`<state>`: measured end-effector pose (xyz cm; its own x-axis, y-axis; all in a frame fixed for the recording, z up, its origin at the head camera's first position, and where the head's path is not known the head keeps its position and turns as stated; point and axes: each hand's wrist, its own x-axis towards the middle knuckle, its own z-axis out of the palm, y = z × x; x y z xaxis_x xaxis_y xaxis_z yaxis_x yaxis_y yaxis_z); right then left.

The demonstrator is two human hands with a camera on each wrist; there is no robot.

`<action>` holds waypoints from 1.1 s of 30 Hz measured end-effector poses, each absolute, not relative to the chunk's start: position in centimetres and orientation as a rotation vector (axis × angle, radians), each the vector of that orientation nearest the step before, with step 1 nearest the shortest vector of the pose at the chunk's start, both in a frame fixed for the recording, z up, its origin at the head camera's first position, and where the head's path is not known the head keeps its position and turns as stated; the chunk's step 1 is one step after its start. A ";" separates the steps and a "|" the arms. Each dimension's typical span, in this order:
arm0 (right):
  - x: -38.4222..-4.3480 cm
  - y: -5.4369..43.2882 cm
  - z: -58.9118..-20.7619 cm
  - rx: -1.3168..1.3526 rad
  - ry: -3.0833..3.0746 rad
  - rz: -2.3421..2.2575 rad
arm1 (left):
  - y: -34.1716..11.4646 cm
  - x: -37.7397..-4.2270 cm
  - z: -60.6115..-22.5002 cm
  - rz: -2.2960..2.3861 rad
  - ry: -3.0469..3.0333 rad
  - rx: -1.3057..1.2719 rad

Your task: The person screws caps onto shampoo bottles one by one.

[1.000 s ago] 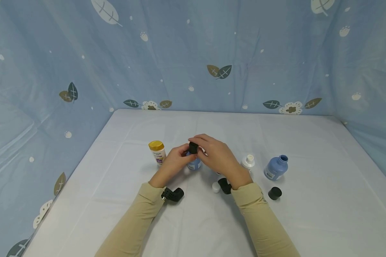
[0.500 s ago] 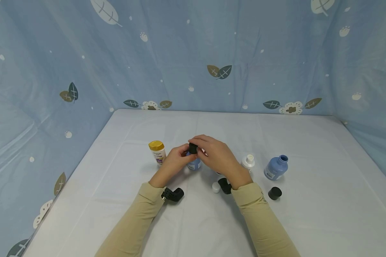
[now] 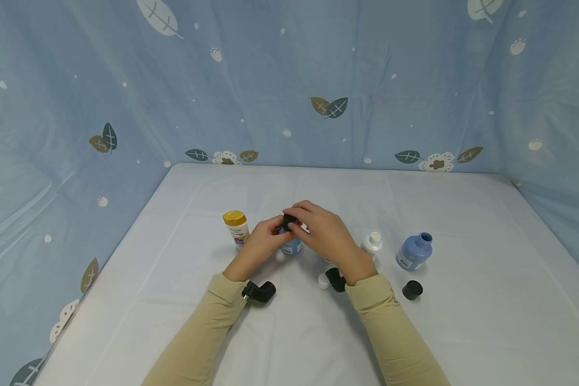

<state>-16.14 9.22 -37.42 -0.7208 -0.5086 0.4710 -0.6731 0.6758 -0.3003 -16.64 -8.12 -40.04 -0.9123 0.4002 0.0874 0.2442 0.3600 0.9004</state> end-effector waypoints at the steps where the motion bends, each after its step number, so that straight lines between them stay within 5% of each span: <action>1: -16.1 9.2 -37.4 0.925 -2.544 0.653 | -8.1 -16.6 -40.0 1.595 2.465 0.592; 33: -15.9 9.2 -37.4 0.943 -2.557 0.668 | -8.4 -17.2 -41.0 1.622 2.431 0.611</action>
